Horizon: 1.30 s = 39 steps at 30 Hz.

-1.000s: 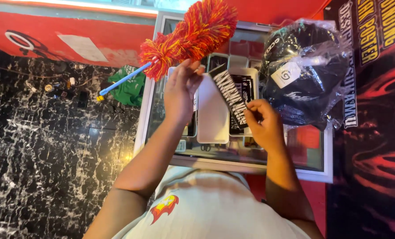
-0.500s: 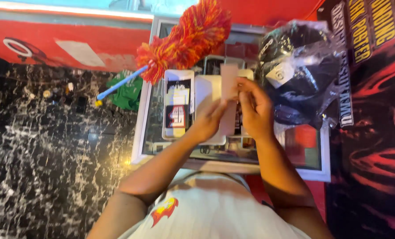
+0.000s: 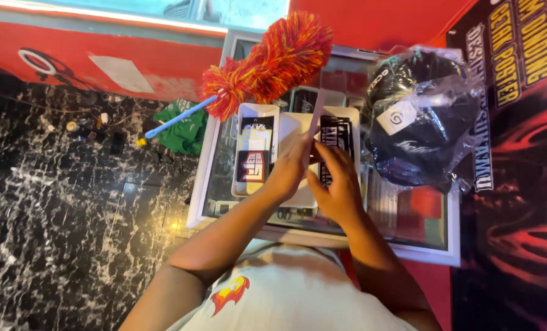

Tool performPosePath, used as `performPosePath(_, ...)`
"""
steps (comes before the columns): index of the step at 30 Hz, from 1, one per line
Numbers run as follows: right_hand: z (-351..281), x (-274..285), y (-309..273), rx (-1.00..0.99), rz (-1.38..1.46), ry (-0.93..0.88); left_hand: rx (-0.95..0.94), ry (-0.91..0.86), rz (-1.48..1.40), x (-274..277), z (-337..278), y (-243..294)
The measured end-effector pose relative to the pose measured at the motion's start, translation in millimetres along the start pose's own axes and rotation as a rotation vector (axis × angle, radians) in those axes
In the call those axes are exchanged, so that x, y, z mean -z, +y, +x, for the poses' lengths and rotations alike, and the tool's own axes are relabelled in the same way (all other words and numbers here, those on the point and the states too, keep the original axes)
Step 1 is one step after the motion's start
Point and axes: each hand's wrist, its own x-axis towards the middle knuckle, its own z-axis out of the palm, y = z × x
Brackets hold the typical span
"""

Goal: Sorting and placing small stickers into white boxes on a glass display counter.

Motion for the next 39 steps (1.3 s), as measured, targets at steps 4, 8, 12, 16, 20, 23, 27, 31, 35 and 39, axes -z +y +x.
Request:
performPosePath(4,-10.0,-0.2,12.8,-0.029,-0.103,0.028,-0.080,-0.062,-0.272,-2.3,17.5,-49.8)
performPosePath(8,-11.4,9.9,23.0,-0.218,-0.121,-0.015,-0.149,-0.188,-0.383,12.0,31.4,-44.2)
performPosePath(12,-22.4,40.1,24.0,-0.415,0.179,-0.269,-0.215,-0.289,-0.205,55.7,22.0,-6.7)
performPosePath(16,-7.1,52.2,25.6,-0.319,0.096,-0.379,-0.227,-0.483,0.132,80.1,23.8,11.3)
performPosePath(20,-10.1,44.6,32.6,-0.305,0.098,-0.258,0.018,-0.597,-0.262,94.4,38.1,-17.5)
performPosePath(23,-18.2,30.6,40.0,-0.385,0.231,-0.114,0.033,-0.574,-0.434,73.5,17.7,-9.7)
performPosePath(27,-5.3,6.0,10.2,-0.274,0.021,-0.050,0.071,-0.343,-0.250,33.3,9.0,-17.6)
performPosePath(31,-4.4,4.1,-9.2,-0.197,-0.125,0.183,0.073,-0.279,-0.360,33.5,25.9,-46.3)
performPosePath(35,-4.8,-13.3,-20.5,-0.476,0.523,0.155,0.162,-0.271,-0.400,36.0,36.1,-81.0)
performPosePath(39,-0.4,-3.3,-5.4,-0.415,0.133,0.308,0.005,-0.295,-0.505,38.1,23.6,-32.7)
